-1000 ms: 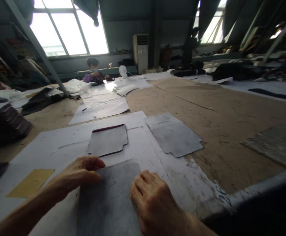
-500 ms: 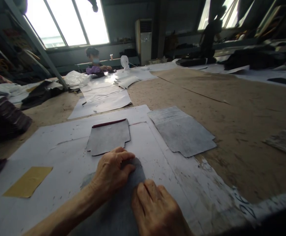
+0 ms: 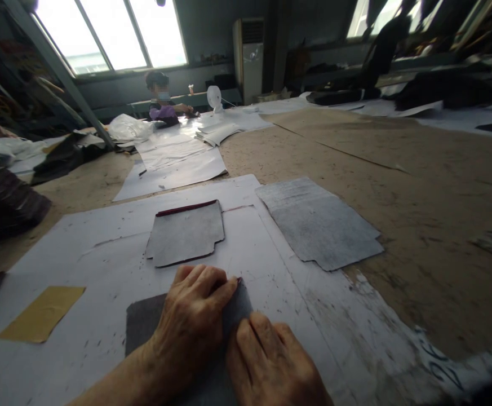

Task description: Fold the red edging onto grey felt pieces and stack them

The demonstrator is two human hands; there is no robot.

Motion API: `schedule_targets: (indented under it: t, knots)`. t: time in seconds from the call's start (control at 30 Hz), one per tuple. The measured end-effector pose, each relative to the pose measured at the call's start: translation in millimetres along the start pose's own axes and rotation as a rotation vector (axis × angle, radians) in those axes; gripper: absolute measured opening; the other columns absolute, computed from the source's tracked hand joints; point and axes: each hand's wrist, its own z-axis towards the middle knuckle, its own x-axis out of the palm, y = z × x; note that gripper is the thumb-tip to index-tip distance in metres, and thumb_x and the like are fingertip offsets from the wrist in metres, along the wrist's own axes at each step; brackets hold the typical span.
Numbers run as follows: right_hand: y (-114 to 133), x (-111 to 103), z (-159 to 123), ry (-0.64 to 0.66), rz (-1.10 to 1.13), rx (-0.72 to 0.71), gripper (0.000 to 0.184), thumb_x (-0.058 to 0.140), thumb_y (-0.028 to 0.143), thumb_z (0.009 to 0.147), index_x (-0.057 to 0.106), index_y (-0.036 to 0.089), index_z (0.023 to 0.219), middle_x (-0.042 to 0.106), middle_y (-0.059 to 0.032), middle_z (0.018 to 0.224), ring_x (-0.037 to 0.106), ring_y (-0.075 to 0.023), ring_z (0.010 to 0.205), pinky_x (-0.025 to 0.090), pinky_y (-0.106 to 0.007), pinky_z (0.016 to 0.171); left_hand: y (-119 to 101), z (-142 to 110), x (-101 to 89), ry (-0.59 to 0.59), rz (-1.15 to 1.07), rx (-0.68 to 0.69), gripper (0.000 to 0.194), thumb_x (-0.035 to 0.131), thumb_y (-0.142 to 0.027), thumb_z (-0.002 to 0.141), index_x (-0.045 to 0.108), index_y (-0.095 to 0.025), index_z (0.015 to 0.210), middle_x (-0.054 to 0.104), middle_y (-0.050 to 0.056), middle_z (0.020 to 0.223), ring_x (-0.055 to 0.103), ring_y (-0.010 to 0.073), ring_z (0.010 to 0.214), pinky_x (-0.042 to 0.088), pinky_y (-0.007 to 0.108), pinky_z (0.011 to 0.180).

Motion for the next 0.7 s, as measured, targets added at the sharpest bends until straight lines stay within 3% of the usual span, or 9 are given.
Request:
schedule_targets:
  t: [0.23, 0.37, 0.47, 0.6, 0.7]
  knots:
    - [-11, -12, 4, 0.009, 0.059, -0.07, 0.031, 0.034, -0.001, 0.076, 0.063, 0.01, 0.071, 0.063, -0.0102, 0.072, 0.057, -0.0219, 0.071, 0.042, -0.032, 0.057, -2, 0, -1.1, 0.029, 0.038, 0.094, 0.023, 0.04, -0.006, 0.086, 0.06, -0.01, 0.097, 0.057, 0.007, 0.081, 0.05, 0.0177, 0.075, 0.038, 0.036, 0.071]
    - [-38, -27, 20, 0.207, 0.304, 0.018, 0.03, 0.034, 0.003, 0.077, 0.063, 0.011, 0.078, 0.06, -0.0089, 0.072, 0.054, -0.0174, 0.069, 0.044, -0.026, 0.056, -2, 1, -1.7, 0.058, 0.05, 0.104, 0.027, 0.036, -0.003, 0.085, 0.059, -0.009, 0.096, 0.055, 0.008, 0.081, 0.048, 0.0186, 0.076, 0.039, 0.035, 0.069]
    - [-56, -26, 32, 0.331, 0.327, 0.083, 0.03, 0.036, 0.004, 0.078, 0.062, 0.011, 0.091, 0.059, -0.0079, 0.076, 0.052, -0.0168, 0.071, 0.044, -0.026, 0.059, -3, 1, -2.2, 0.075, 0.06, 0.105, 0.028, 0.034, -0.001, 0.084, 0.059, -0.008, 0.094, 0.054, 0.008, 0.08, 0.045, 0.0179, 0.074, 0.039, 0.035, 0.068]
    - [-64, -15, 36, 0.44, 0.277, 0.009, 0.032, 0.036, 0.002, 0.077, 0.061, 0.011, 0.096, 0.058, -0.0089, 0.082, 0.049, -0.0189, 0.078, 0.045, -0.03, 0.066, -4, 0, -1.1, 0.091, 0.048, 0.077, 0.029, 0.031, -0.002, 0.085, 0.059, -0.011, 0.088, 0.053, 0.007, 0.078, 0.043, 0.0167, 0.071, 0.04, 0.035, 0.068]
    - [-64, -12, 33, 0.494, 0.254, -0.036, 0.029, 0.037, 0.003, 0.08, 0.059, 0.01, 0.098, 0.057, -0.0096, 0.089, 0.047, -0.0197, 0.082, 0.045, -0.033, 0.07, -3, -1, -1.1, 0.114, 0.017, 0.066, 0.028, 0.033, -0.003, 0.086, 0.059, -0.011, 0.094, 0.053, 0.007, 0.08, 0.044, 0.0169, 0.074, 0.041, 0.036, 0.07]
